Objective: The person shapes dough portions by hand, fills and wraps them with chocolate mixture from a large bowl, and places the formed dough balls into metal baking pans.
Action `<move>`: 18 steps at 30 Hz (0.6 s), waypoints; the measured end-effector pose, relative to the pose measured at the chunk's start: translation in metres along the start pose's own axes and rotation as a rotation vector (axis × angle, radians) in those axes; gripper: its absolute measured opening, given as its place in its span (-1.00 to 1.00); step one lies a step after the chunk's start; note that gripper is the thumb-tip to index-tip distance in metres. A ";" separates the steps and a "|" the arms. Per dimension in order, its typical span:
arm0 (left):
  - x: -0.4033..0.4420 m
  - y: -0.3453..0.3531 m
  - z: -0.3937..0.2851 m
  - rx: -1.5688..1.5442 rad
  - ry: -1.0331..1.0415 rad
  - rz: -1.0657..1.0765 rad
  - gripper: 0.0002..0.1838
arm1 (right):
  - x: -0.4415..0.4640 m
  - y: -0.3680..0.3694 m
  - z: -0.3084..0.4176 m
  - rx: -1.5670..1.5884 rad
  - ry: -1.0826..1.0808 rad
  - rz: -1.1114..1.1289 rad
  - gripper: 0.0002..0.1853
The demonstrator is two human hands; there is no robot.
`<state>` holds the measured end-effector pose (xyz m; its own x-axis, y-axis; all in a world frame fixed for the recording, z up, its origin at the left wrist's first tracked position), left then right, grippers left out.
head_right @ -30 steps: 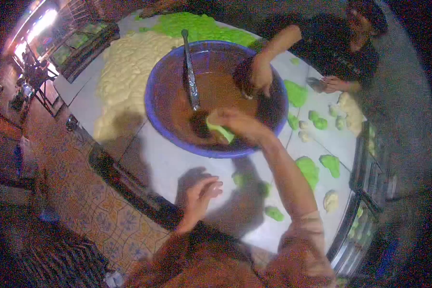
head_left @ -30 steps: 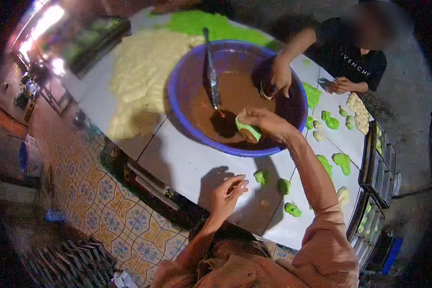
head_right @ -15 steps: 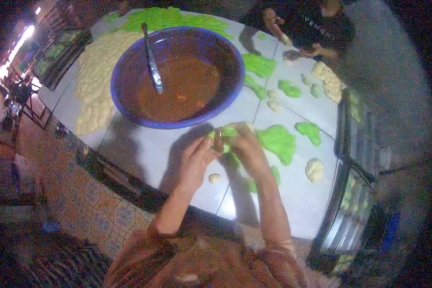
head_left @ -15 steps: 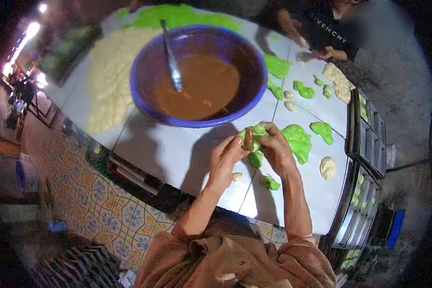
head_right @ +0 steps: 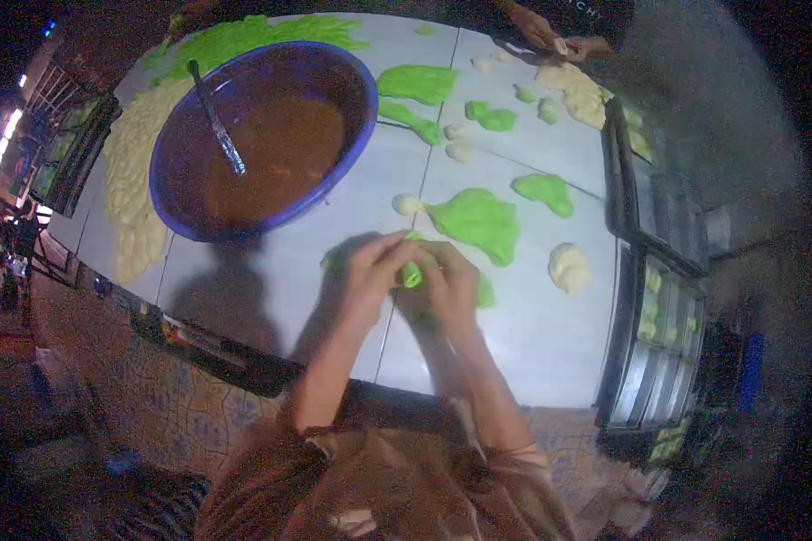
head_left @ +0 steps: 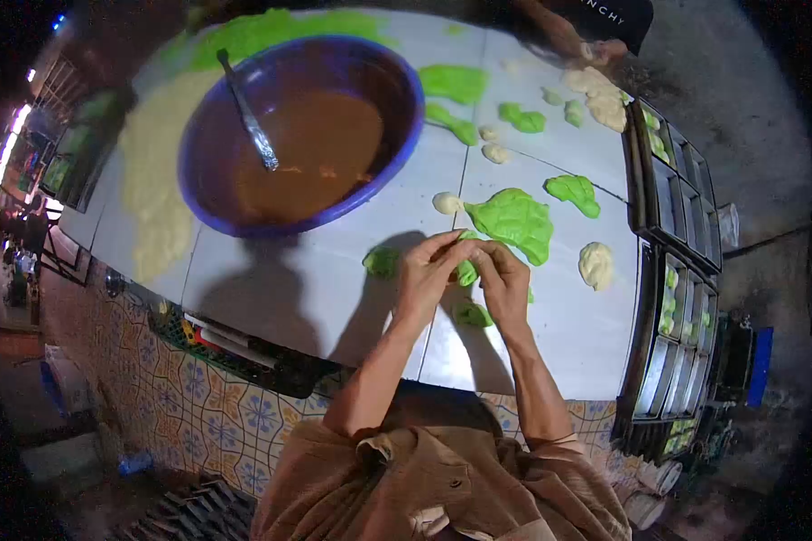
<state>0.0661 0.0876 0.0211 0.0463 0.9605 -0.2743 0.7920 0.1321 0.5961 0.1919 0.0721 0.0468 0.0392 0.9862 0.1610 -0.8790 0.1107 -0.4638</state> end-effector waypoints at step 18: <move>-0.021 0.011 0.032 0.098 -0.180 0.344 -0.73 | -0.031 -0.034 -0.010 -0.233 -0.271 -0.322 -0.84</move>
<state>0.0931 0.0608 0.0095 0.4179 0.8852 -0.2045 0.7656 -0.2219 0.6038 0.2258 0.0393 0.0490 0.1398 0.8327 0.5358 -0.7115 0.4608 -0.5305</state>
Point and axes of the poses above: each hand's wrist, its own x-axis towards the middle knuckle, its own y-axis out of the palm, z = x × y, the point moved 3 cm from there along x, towards the middle knuckle, and after that the axes turned 13 degrees about -x, right-handed, at the moved point
